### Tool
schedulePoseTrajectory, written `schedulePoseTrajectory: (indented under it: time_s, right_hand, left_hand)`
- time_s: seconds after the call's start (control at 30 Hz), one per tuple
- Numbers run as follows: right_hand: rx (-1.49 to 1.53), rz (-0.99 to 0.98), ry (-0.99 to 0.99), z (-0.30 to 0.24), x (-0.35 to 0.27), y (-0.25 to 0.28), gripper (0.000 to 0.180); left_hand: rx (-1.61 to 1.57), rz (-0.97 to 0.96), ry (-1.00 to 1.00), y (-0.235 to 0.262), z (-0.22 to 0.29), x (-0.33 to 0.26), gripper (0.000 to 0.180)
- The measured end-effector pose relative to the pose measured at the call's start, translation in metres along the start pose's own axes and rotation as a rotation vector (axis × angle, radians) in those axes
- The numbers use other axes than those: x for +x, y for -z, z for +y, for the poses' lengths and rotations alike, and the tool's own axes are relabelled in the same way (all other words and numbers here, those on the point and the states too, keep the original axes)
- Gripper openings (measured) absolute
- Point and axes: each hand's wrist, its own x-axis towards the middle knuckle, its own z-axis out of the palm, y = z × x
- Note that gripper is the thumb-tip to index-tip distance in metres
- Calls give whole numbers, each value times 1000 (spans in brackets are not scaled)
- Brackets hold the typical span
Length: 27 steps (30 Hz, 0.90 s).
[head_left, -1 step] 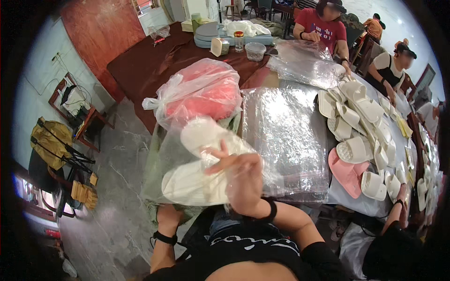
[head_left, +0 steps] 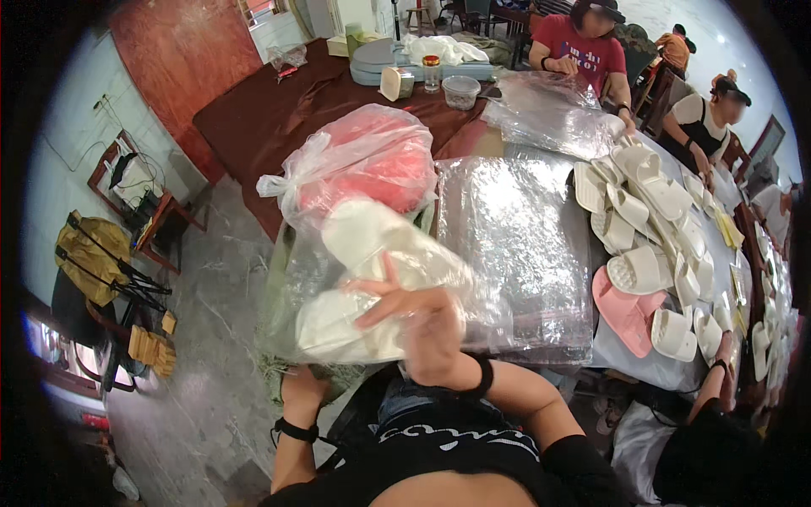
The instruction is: Packaging slippers into plastic bags.
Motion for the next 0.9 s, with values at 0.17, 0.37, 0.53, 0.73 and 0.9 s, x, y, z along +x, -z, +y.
schedulePoseTrajectory:
  time_s: [0.17,0.37,0.53,0.73,0.9]
  right_hand:
    - [-227,-693,-39,54,-8,-7,7]
    - [-389,-829,-393,113,-49,-3,11]
    - [-793,-816,-231,123,-82,8,36]
    - [-1005,-916,-353,80,-76,21,33]
    - [-1247,-735,-217,18,-55,51,44]
  left_hand:
    - [-73,-48,108,33,20,3,89]
    - [177,-275,-52,33,21,7,46]
    - [239,-212,-116,40,31,15,12]
    - [246,220,166,87,37,46,20]
    - [257,197,-126,79,88,59,55]
